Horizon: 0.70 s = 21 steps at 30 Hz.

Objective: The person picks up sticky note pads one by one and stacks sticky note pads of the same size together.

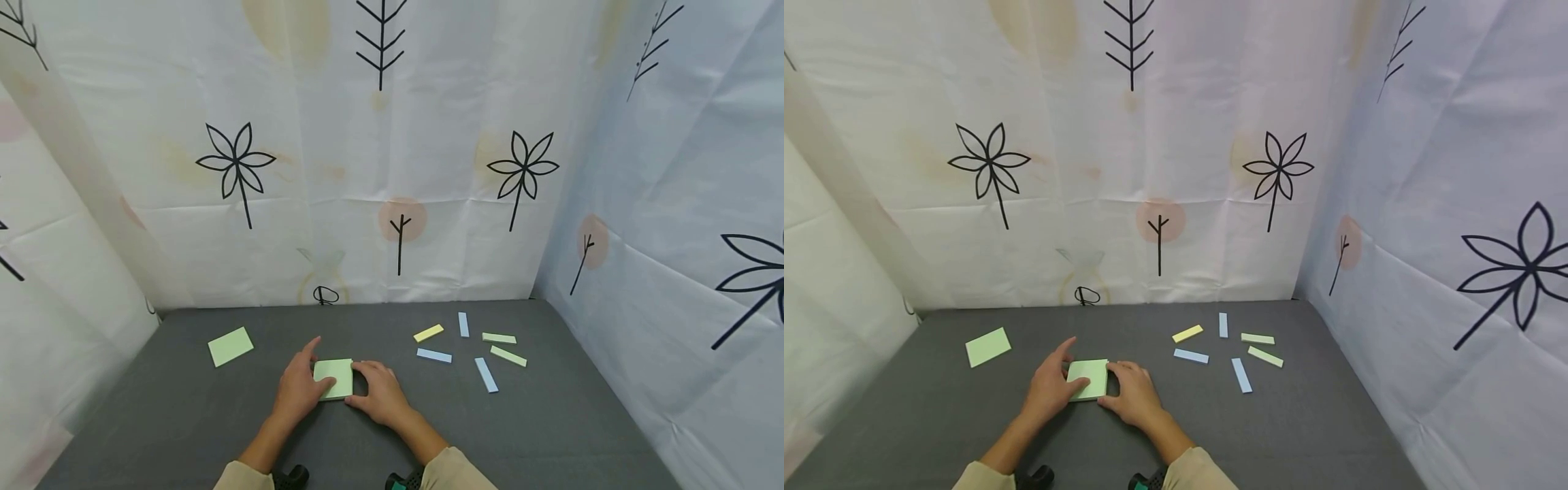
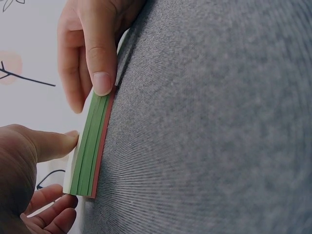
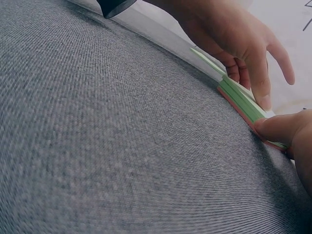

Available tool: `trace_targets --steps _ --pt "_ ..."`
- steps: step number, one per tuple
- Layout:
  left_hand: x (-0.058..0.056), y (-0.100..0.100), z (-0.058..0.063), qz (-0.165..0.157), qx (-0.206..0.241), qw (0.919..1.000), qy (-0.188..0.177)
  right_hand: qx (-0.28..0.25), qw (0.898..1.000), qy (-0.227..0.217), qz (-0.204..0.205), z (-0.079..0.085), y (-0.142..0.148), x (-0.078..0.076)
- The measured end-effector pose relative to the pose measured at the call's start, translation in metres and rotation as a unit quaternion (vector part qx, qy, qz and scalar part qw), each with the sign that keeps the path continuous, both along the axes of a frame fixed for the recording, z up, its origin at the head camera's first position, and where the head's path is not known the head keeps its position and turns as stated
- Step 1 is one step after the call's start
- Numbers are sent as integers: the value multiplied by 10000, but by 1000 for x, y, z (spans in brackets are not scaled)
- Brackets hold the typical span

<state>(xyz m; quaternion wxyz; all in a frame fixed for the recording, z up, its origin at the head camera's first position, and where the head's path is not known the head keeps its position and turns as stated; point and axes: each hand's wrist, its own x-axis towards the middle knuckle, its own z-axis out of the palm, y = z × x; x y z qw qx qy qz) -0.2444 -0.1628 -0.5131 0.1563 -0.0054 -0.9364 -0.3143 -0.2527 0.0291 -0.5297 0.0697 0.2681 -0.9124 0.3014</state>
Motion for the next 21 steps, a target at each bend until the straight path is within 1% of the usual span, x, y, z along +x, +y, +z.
trace_targets --steps 8,13,17,21 --pt "1 0 -1 -49 -42 9999 80 19 9999 150 70 0 1 0" --pt "1 -1 -3 -54 47 9999 76 -134 9997 159 148 1 1 1" --pt "0 -1 -4 -30 128 9999 24 -274 9995 123 83 1 -1 0" --pt "0 -2 -4 -14 166 9998 -57 -192 9995 255 -29 1 -4 0"
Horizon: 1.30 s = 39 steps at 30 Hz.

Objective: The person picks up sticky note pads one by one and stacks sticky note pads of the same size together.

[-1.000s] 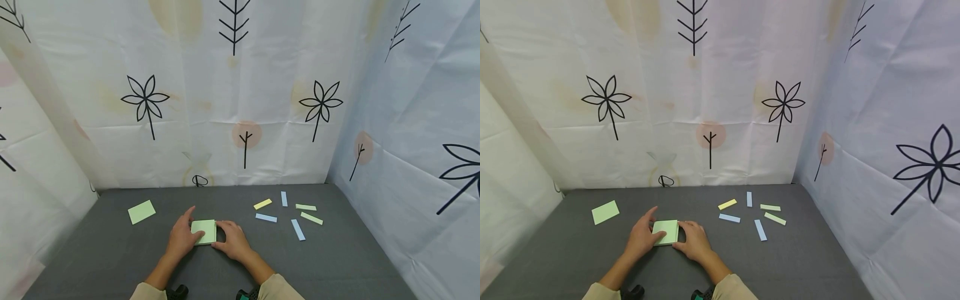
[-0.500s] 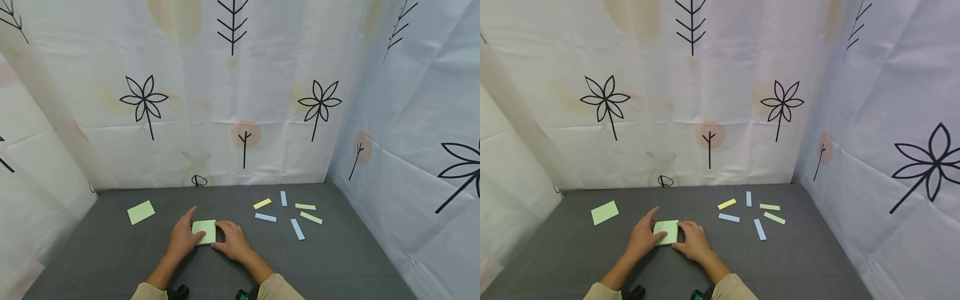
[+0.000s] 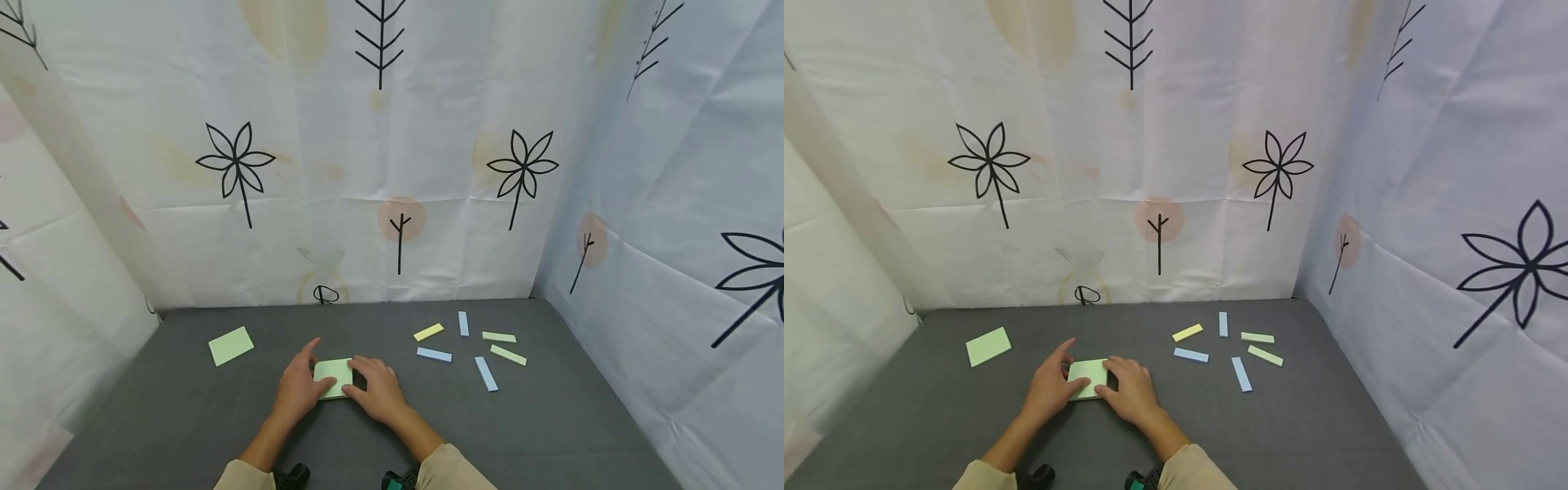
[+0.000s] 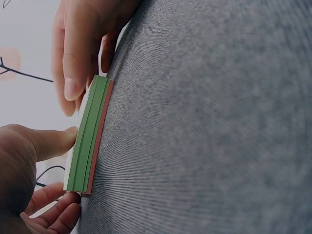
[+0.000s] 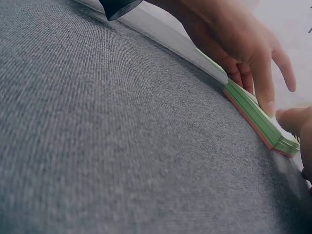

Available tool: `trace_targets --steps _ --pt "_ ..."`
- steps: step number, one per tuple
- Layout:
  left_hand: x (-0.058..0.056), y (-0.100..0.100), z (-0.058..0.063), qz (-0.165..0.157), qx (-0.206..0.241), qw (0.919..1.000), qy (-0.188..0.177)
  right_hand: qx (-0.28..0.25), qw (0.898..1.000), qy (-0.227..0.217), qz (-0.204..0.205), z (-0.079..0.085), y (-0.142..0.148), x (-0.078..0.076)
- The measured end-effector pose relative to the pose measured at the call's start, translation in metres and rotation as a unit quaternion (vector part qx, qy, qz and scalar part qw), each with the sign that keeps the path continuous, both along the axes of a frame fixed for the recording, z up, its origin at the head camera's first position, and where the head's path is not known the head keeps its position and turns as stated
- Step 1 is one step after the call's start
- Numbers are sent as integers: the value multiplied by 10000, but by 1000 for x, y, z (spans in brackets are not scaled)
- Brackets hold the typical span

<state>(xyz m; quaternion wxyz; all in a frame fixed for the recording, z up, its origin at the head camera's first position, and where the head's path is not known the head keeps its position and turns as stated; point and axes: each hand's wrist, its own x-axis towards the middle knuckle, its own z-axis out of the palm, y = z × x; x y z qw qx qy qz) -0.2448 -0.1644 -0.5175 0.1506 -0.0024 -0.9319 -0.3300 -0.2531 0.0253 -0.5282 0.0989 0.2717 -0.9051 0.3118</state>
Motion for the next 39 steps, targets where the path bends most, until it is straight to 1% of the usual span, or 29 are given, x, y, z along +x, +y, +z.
trace_targets --steps 3,9,18,27,30,34,39 --pt "-1 0 1 -4 0 10000 -60 140 9997 175 -39 0 -1 0" --pt "0 1 4 -18 24 9999 -133 300 9985 457 34 -2 -1 0" --pt "-1 2 5 27 76 9997 -241 339 9987 374 27 0 -1 2" --pt "0 0 4 -23 149 9997 -188 317 9982 490 134 -2 -1 1" --pt "-1 -3 2 -81 319 9993 -152 313 9983 468 139 -2 -1 1" --pt "-2 -10 0 -203 582 9981 -53 339 9985 416 142 -2 -2 1" --pt "-7 -24 1 -236 643 9974 206 351 9983 434 138 -3 -1 1"
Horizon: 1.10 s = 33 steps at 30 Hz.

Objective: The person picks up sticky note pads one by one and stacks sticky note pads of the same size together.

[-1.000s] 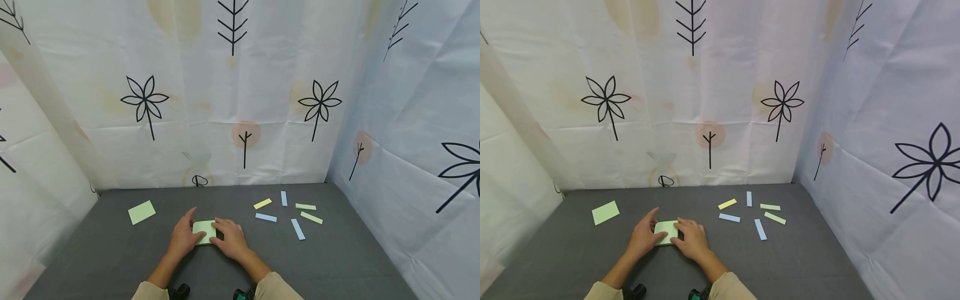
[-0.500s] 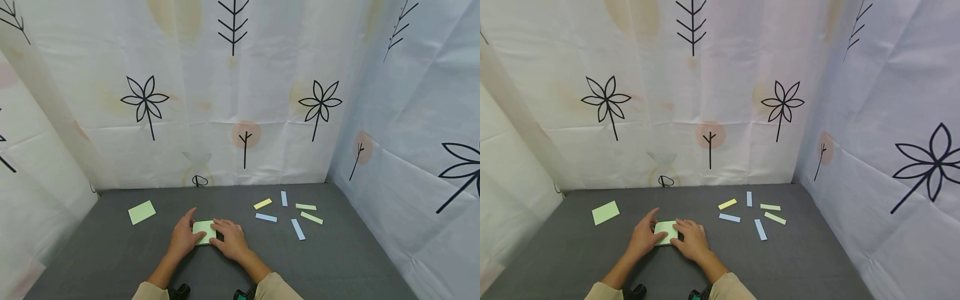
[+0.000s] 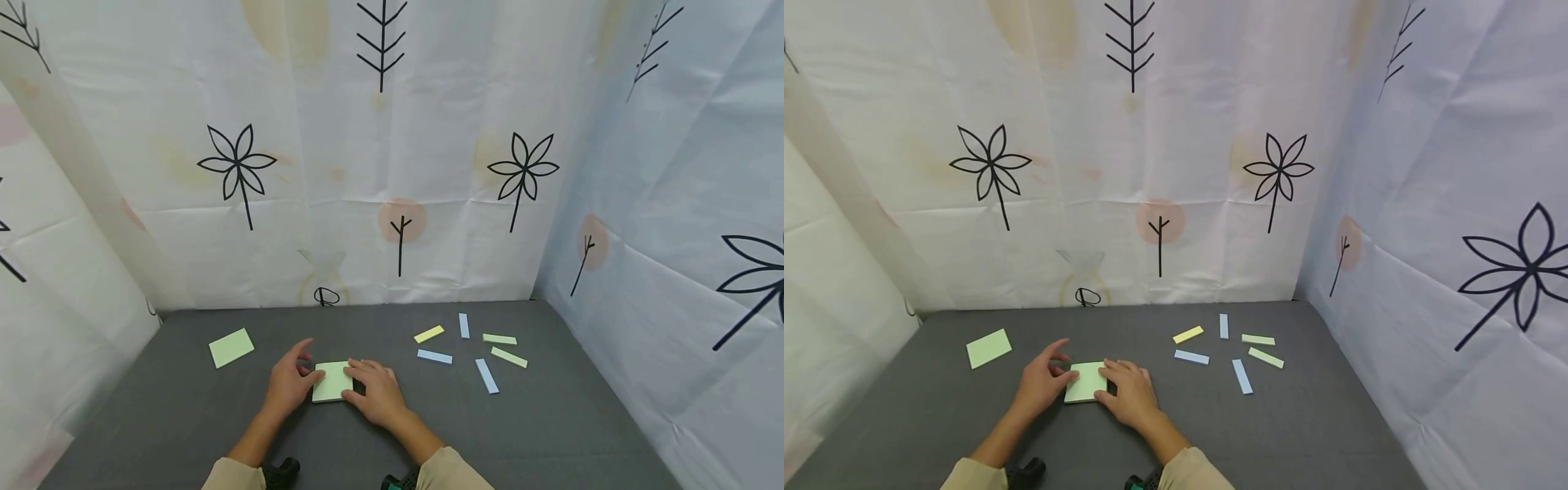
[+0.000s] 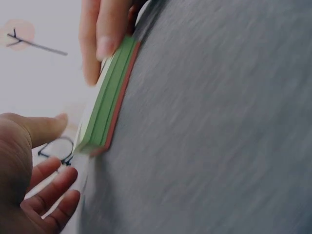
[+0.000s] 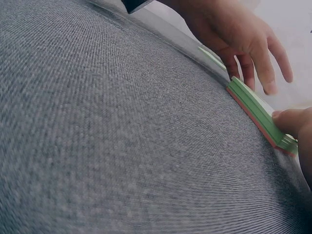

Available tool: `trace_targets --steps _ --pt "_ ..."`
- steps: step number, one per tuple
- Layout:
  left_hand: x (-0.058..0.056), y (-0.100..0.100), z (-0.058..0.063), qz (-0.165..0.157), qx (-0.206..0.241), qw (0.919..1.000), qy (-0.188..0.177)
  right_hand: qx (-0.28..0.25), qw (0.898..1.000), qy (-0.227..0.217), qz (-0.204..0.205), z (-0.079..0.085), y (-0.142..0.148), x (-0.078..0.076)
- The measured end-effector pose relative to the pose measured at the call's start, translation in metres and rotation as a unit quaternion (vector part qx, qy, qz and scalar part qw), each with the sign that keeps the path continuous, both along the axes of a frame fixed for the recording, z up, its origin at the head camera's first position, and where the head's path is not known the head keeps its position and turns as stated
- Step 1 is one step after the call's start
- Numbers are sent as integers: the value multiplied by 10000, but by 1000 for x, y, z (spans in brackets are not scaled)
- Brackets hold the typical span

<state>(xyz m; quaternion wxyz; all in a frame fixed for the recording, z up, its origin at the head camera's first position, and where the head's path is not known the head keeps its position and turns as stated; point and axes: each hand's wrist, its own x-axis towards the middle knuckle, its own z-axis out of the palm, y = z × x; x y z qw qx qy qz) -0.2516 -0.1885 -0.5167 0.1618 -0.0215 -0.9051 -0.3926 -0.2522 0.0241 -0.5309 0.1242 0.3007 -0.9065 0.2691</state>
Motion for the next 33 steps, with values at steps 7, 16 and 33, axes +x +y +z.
trace_targets --steps 7,16,33 --pt "-8 -24 -5 43 -256 9985 479 -4 10000 -65 -49 -1 3 0" --pt "-15 -50 -1 360 -763 9936 747 -14 9999 154 12 -1 2 0" --pt "-13 -109 -1 940 -1862 9766 -528 18 9999 90 -65 -3 1 0"
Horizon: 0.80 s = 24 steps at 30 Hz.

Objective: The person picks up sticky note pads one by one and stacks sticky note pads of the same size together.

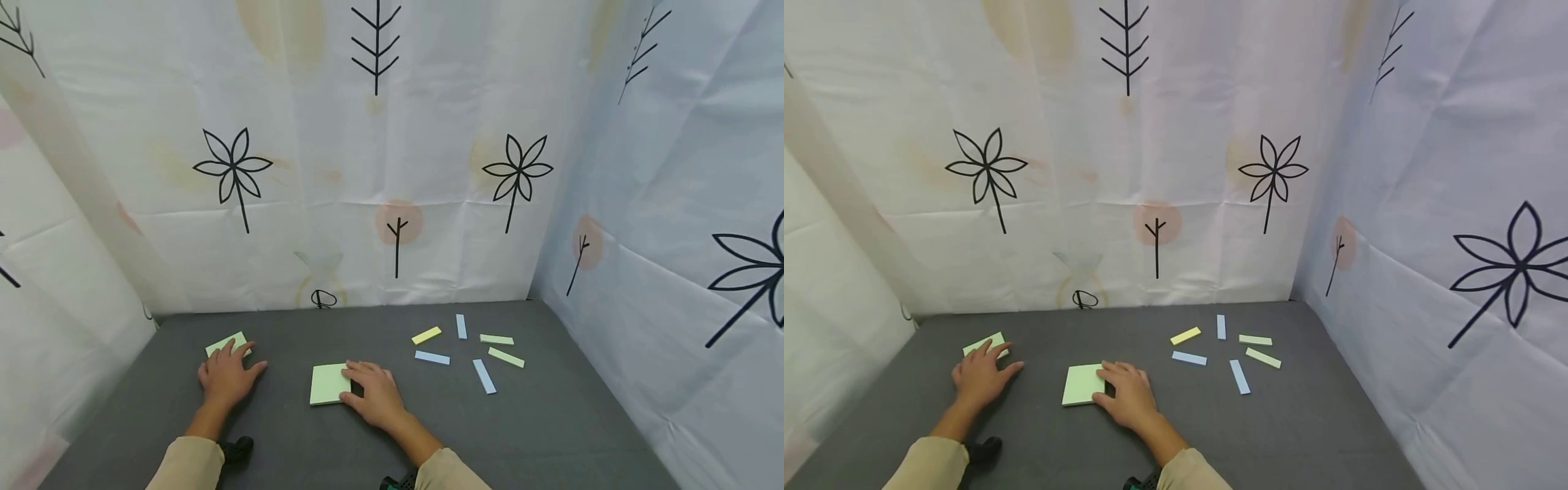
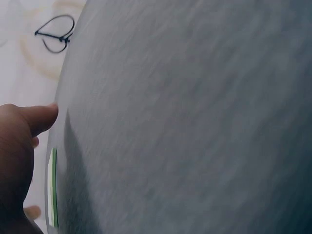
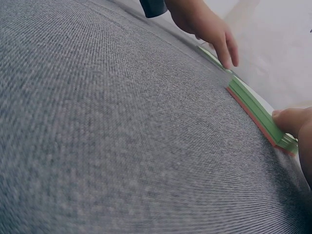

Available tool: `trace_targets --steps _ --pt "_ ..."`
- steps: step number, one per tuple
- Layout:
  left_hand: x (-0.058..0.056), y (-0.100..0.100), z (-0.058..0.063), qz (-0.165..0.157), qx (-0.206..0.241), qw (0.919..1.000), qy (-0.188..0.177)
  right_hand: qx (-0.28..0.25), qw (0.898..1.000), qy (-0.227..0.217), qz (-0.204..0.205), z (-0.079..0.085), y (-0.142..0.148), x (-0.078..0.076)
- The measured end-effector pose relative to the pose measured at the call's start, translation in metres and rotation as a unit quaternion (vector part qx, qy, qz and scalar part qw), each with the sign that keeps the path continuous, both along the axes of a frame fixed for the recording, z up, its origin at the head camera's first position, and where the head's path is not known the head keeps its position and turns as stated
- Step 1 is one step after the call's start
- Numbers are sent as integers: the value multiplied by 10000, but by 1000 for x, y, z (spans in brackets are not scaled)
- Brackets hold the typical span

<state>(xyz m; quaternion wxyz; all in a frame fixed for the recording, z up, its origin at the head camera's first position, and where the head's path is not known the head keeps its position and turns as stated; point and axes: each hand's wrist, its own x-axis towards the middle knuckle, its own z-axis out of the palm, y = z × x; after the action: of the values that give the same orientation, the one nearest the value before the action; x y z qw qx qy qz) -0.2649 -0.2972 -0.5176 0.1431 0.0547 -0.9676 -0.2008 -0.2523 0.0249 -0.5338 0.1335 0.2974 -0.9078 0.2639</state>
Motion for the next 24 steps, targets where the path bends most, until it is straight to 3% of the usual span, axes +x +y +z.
trace_targets --steps 7,14,24 --pt "2 -19 3 262 398 9954 -830 85 9998 -152 -40 1 -1 0" --pt "1 -29 3 33 217 9931 -1153 45 9999 -160 -19 2 -2 0" --pt "5 -24 1 -551 -305 9956 -693 1 10000 -6 -4 1 -2 0"
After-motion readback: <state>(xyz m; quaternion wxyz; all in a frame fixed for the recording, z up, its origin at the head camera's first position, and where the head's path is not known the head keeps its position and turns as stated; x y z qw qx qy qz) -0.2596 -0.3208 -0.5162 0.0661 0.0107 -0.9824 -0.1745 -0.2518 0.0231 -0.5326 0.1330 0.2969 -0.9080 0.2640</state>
